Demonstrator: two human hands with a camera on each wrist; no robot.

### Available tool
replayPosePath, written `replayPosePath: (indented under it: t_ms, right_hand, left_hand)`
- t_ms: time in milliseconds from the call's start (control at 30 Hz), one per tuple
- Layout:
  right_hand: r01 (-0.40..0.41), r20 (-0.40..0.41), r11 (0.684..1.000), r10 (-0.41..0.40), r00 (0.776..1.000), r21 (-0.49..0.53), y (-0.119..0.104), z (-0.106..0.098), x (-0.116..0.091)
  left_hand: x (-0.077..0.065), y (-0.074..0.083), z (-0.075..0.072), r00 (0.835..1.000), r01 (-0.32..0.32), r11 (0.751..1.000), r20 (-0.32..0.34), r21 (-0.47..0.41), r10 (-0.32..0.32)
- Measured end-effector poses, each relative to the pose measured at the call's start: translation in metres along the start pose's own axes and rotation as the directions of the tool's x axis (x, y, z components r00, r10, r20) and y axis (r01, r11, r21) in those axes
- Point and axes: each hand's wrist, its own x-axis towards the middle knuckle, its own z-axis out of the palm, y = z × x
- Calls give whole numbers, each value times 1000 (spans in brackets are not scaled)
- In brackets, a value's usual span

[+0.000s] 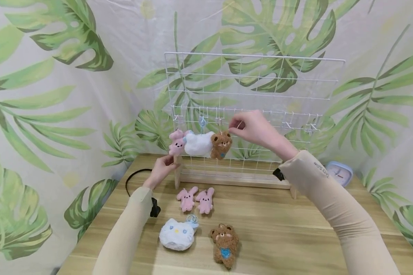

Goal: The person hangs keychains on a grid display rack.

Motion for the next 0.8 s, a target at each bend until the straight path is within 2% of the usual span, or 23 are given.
replayPosePath:
  t_ms: [100,167,333,400,533,633,800]
  right_hand:
    - [22,38,1000,-23,999,22,-2,13,-13]
    - [38,68,999,-40,997,36,-2,25,-22]
    - [52,143,996,-62,988,75,6,67,-40]
    - [57,164,995,-70,984,85,12,86,-44]
    - [69,200,992,-89,976,105,23,125,-49]
    - [37,236,992,-65,970,124,32,153,-50]
    - [-103,274,989,71,959,105,50,195,-48]
  left_hand:
    - [1,1,0,1000,-5,1000,5,-4,5]
    - [-1,8,0,1000,2,1000,14,-14,-1]
    - [-8,22,0,1000,21,999,23,-33,-20]
    - [-7,20,0,1000,15,999,25,-34,-14]
    - [-3,8,0,1000,6,1000,13,-12,-6]
    - [1,-2,0,1000,1,1000,-7,7,-1]
    - [4,-6,1,1000,-7,1000,-15,22,7]
